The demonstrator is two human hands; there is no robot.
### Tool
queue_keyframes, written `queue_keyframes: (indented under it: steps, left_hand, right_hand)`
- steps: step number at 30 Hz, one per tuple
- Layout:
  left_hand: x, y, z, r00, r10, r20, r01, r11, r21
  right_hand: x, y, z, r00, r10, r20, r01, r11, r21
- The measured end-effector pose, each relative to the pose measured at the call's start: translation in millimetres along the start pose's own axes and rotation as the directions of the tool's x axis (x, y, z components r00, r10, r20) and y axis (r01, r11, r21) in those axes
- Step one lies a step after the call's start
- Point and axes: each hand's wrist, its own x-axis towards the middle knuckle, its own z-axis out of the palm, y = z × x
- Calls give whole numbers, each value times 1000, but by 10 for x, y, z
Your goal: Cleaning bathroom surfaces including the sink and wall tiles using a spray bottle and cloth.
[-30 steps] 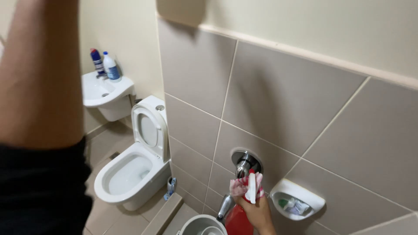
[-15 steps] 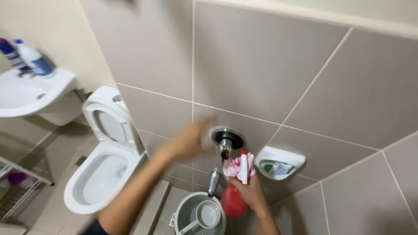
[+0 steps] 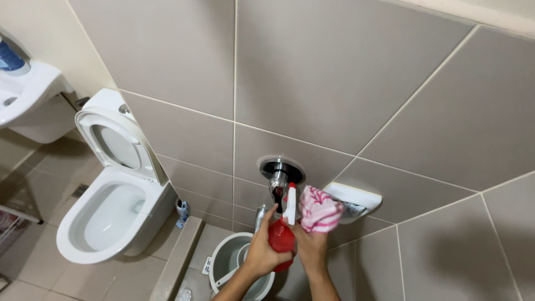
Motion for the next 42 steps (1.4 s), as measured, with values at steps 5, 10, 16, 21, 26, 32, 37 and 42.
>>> queue_keyframes:
  steps: [5, 10, 16, 21, 26, 32, 37, 42]
  left_hand:
    - [-14, -388, 150, 994, -30, -101, 19, 994, -109]
    - [-38, -160, 144, 978, 172, -115, -175, 984, -15]
    - [125, 659, -129, 989, 144, -40, -142, 988, 59]
    - [398, 570, -147, 978, 205, -47, -208, 975, -84]
    - [629, 816, -74, 964, 264, 18, -265, 963, 51]
    - [940, 1601, 313, 858, 487, 165, -505, 859, 89]
    - [1180, 2338, 957, 749, 603, 276, -634, 773, 30]
    - [1316, 2731, 1586, 796, 513, 321, -559, 827, 64]
  right_hand:
    - [-191, 898, -469, 978, 86, 189, -81, 996, -36]
    - [-444, 1370, -609, 606, 627, 490, -787, 380, 486]
    - [-339, 1276, -511, 633, 609, 478, -772, 452, 446]
    - [-229, 1321, -459, 679, 504, 534, -731, 533, 426]
    - [-83, 782, -267, 658, 675, 334, -748, 534, 395]
    - [222, 558, -1129, 888, 442, -130, -374, 856, 356]
    - [394, -1144, -1626, 770, -162, -617, 46, 979, -200]
    - [550, -1946, -2134, 586, -527, -616, 294, 846, -444]
